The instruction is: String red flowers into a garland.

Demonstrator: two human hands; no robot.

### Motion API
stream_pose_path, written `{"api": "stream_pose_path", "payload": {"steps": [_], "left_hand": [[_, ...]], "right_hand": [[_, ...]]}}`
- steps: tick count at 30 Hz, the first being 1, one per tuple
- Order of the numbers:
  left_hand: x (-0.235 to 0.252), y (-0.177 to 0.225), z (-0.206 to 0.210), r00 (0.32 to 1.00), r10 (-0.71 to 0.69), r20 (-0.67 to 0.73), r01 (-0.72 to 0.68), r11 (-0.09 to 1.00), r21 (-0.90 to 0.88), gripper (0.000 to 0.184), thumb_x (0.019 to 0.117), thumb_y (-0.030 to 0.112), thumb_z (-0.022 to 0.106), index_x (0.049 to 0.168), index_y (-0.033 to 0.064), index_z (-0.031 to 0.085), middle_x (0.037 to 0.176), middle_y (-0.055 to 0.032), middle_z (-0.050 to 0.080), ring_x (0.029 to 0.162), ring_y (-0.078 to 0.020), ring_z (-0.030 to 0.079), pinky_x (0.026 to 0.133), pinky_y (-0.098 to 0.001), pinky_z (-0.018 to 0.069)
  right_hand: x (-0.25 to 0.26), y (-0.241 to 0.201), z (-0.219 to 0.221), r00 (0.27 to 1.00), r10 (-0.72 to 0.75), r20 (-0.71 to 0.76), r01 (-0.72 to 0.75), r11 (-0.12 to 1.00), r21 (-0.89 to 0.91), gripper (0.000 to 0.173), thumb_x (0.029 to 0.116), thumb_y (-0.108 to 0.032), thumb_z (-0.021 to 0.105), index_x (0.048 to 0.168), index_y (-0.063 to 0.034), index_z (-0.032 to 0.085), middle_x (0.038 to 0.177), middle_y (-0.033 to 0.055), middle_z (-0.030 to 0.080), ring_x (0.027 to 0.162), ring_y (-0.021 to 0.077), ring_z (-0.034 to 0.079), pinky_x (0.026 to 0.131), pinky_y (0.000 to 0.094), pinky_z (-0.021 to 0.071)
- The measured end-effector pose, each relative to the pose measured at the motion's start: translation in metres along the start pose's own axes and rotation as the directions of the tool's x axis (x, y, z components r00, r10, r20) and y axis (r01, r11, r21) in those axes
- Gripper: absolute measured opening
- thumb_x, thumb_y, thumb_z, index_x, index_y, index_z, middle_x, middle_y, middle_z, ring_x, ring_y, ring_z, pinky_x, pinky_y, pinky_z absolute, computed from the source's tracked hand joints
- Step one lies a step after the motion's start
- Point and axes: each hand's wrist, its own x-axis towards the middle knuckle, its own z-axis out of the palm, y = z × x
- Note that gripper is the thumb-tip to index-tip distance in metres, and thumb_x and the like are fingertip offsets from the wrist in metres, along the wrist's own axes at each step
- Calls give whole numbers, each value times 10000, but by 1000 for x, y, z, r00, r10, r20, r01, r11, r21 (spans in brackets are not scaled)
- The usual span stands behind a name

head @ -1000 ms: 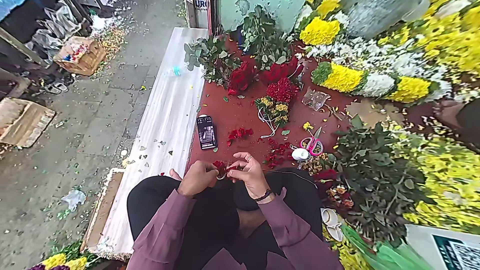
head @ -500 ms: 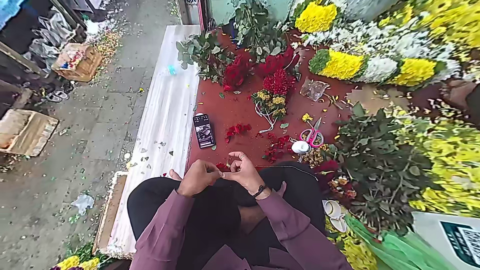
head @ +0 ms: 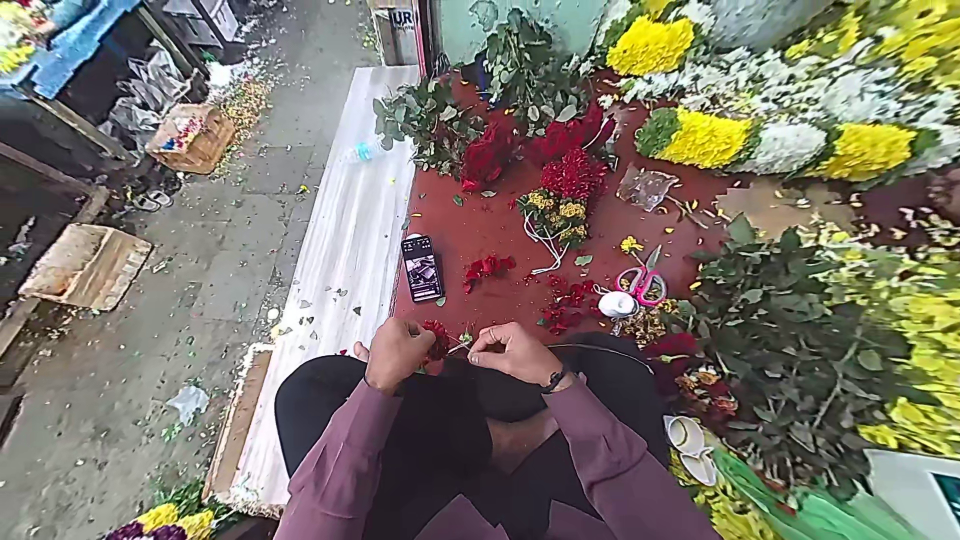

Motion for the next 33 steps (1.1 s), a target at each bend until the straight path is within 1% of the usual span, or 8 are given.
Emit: {"api": "stream_pose_path", "payload": {"steps": [4,7,9,12,14,18,26,33], "left_hand": [[-8,12,1,999,-44,-25,48,985,169,265,866,419,641,821,182,751,734,-16,694,732,-222,683,674,-558,539],[-18,19,2,973,101,210,-156,952,264,264,868,397,651,841,157,759,784,-48,719,777,-256,701,707,-583,551],[-23,26,-1,831,346,435,-400,916,37,195,904,320,708,878,138,774,782,-10,730,705,-160,687,671,-456,582],[-25,33,2,678,654,334,-424,720,-550,137,975,161,692,961,37,746,888,-20,725,780,-85,678,731,-291,594],[-25,35,6,768,627,133,-432,659,-616,152,1006,146,647,970,15,714,843,-48,717,719,-122,677,667,-308,591],[-15,21,11,886,410,-216,-453,866,-215,191,964,265,620,908,128,740,733,38,659,635,-77,594,604,-296,516],[-16,8,-1,957,264,119,-266,964,-4,201,916,354,662,873,200,783,724,71,704,628,-59,635,619,-367,551],[-8,4,-4,990,105,93,-110,993,53,228,838,459,760,854,234,791,761,55,737,697,-120,696,690,-494,583]], "right_hand": [[-6,-24,12,983,-178,-47,183,975,125,162,964,-183,715,967,-38,785,907,22,764,814,47,699,766,247,593],[2,-27,9,962,-194,-192,224,963,149,142,975,-122,683,962,-18,779,902,42,764,799,70,702,749,263,597],[11,-16,5,976,-155,-153,186,958,217,146,983,-119,681,987,-7,775,924,51,765,815,82,705,768,272,598],[12,0,11,999,-53,-7,51,917,396,139,986,-98,632,964,-22,747,855,-7,728,779,19,660,737,229,568],[0,-7,30,997,54,-58,-26,914,406,105,967,-91,636,952,-39,726,863,-18,702,810,-8,640,774,186,546],[3,-8,27,958,-238,161,164,913,374,140,974,-91,674,984,6,774,990,54,779,897,65,713,844,277,582],[-4,-8,-13,987,-94,-129,134,927,351,144,979,-102,670,973,-16,785,838,5,746,622,-12,566,563,180,458],[-5,-10,-12,985,-158,73,137,963,230,161,984,-124,668,973,-7,778,903,33,766,819,47,696,792,263,582]]}}
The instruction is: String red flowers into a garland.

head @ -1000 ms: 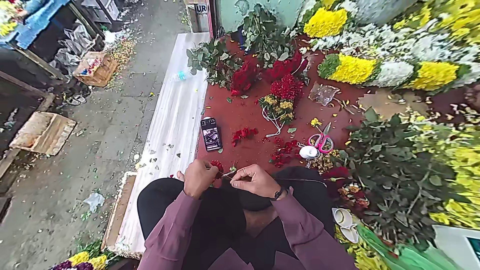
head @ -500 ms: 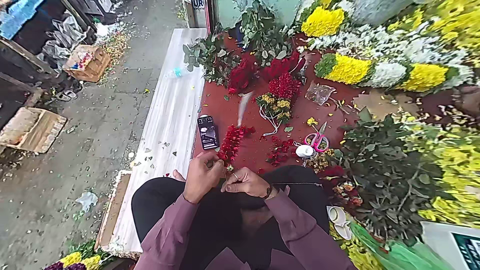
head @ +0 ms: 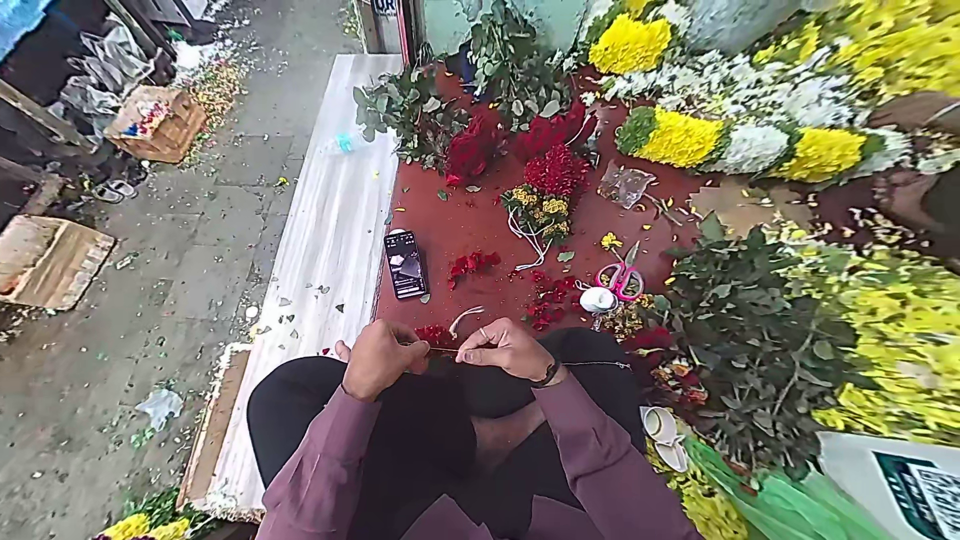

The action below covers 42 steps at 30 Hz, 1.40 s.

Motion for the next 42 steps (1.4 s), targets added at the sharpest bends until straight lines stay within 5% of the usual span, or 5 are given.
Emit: {"api": "stream_pose_path", "payload": {"steps": [7,10,16,29,42], "left_hand": [[-4,-2,0,991,-113,65,104,986,132,210,783,436,776,827,231,785,752,21,734,724,-181,710,730,-576,572],[-5,2,0,990,-129,56,121,985,126,193,805,427,758,833,237,782,752,30,731,722,-170,703,725,-562,562],[-3,7,8,995,-58,87,48,992,114,198,842,411,728,848,219,777,732,33,709,681,-160,666,666,-508,540],[-8,8,7,997,-20,78,13,996,89,194,852,392,722,854,205,776,753,13,718,708,-180,679,679,-529,543],[-3,8,13,998,-20,64,17,999,51,195,851,384,716,859,196,769,747,26,717,681,-152,677,663,-491,562]], "right_hand": [[13,4,-26,946,317,66,-301,935,-185,227,1006,-255,655,998,-63,777,820,-20,723,708,15,635,691,234,548],[39,34,-77,758,600,-257,-652,692,-309,287,1034,-304,604,1119,-69,744,878,85,728,709,180,668,666,390,568],[99,124,-153,403,405,-821,-905,309,-292,456,832,-517,766,989,-88,764,992,190,742,1000,405,700,839,675,529],[66,65,-93,611,337,-716,-446,894,40,256,854,-68,799,1103,-90,743,977,101,725,650,182,610,582,362,529],[29,31,-38,739,267,-618,-162,962,221,145,950,-5,635,1026,6,759,887,155,734,680,189,659,603,315,557]]}}
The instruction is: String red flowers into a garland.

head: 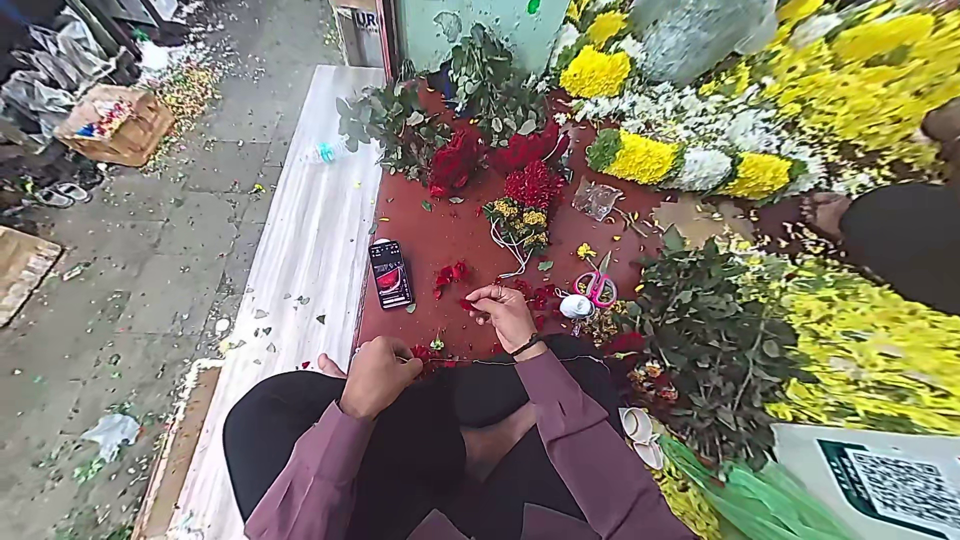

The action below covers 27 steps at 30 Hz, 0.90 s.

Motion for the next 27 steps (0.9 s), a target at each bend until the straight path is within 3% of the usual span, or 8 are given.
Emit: {"api": "stream_pose_path", "payload": {"steps": [6,9,12,15,17,21,24,27], "left_hand": [[1,-1,0,1000,-1,7,1,1000,30,227,856,416,715,878,198,775,789,9,733,744,-180,701,712,-527,569],[0,-1,0,1000,3,6,-4,1000,18,219,864,401,709,876,193,774,766,10,723,708,-170,688,687,-512,567],[-1,0,-1,1000,-5,4,5,1000,27,216,860,402,704,859,198,772,753,17,718,700,-162,682,679,-505,560],[-1,-1,-2,1000,-12,9,12,1000,26,224,860,411,708,865,197,774,756,9,719,713,-175,686,689,-519,560],[1,-2,-1,1000,-8,13,8,1000,25,230,862,415,707,864,195,773,755,5,722,703,-178,692,684,-520,569],[1,0,-1,1000,-28,8,28,1000,2,240,869,420,710,876,189,779,759,11,723,708,-167,690,687,-513,567],[2,-1,-1,1000,-18,5,18,995,-98,253,922,398,685,873,165,771,722,21,698,641,-134,650,644,-450,552],[2,-2,0,999,40,27,-32,962,-270,214,982,266,618,966,133,785,719,34,687,591,-71,604,580,-319,524]], "right_hand": [[0,-1,3,997,-47,60,55,988,-141,223,937,20,606,1057,-36,784,1013,113,764,754,191,692,701,347,591],[-2,-1,5,990,-116,83,133,960,-247,298,816,56,698,1046,-102,803,1061,43,768,857,176,723,772,383,623],[-3,2,9,986,-149,72,164,946,-279,183,841,-66,802,1019,-108,808,1046,23,770,922,162,734,831,382,638],[-7,1,16,983,-181,32,182,941,-285,110,878,-157,802,975,-105,802,965,25,773,838,153,728,775,362,629],[-12,0,22,976,-217,-1,210,947,-244,147,867,-116,789,1008,-80,774,933,50,764,807,169,719,743,361,621],[-29,-6,32,977,-210,37,212,975,-69,527,818,-4,800,1301,-43,594,945,126,757,855,253,742,785,419,640],[-53,-16,44,989,-99,107,93,994,56,604,811,0,804,1350,0,531,895,185,740,739,267,720,676,386,617],[-77,-16,57,983,0,183,-17,996,90,628,801,-17,824,1344,41,515,880,190,737,632,236,688,536,330,571]]}}
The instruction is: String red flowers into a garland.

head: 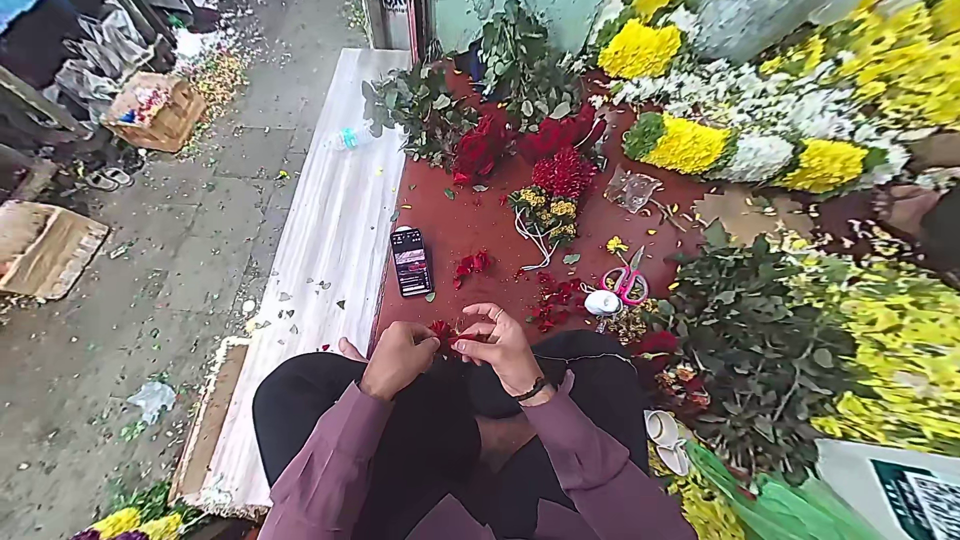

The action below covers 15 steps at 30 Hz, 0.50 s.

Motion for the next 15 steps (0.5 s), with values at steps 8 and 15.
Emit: {"api": "stream_pose_path", "payload": {"steps": [8,15], "left_hand": [[0,2,2,992,103,70,-97,992,-86,179,918,278,746,1005,131,796,802,24,748,665,-73,680,629,-298,583],[2,-2,0,986,109,126,-93,988,-127,161,944,245,735,899,98,785,708,24,710,588,-54,624,589,-269,539]], "right_hand": [[3,14,7,988,97,-124,-110,988,-106,662,733,-69,896,1298,14,561,795,122,720,521,190,639,439,296,536],[10,11,-23,992,98,83,-67,947,-315,916,653,-322,965,1410,-57,523,760,13,629,648,117,581,636,296,525]]}}
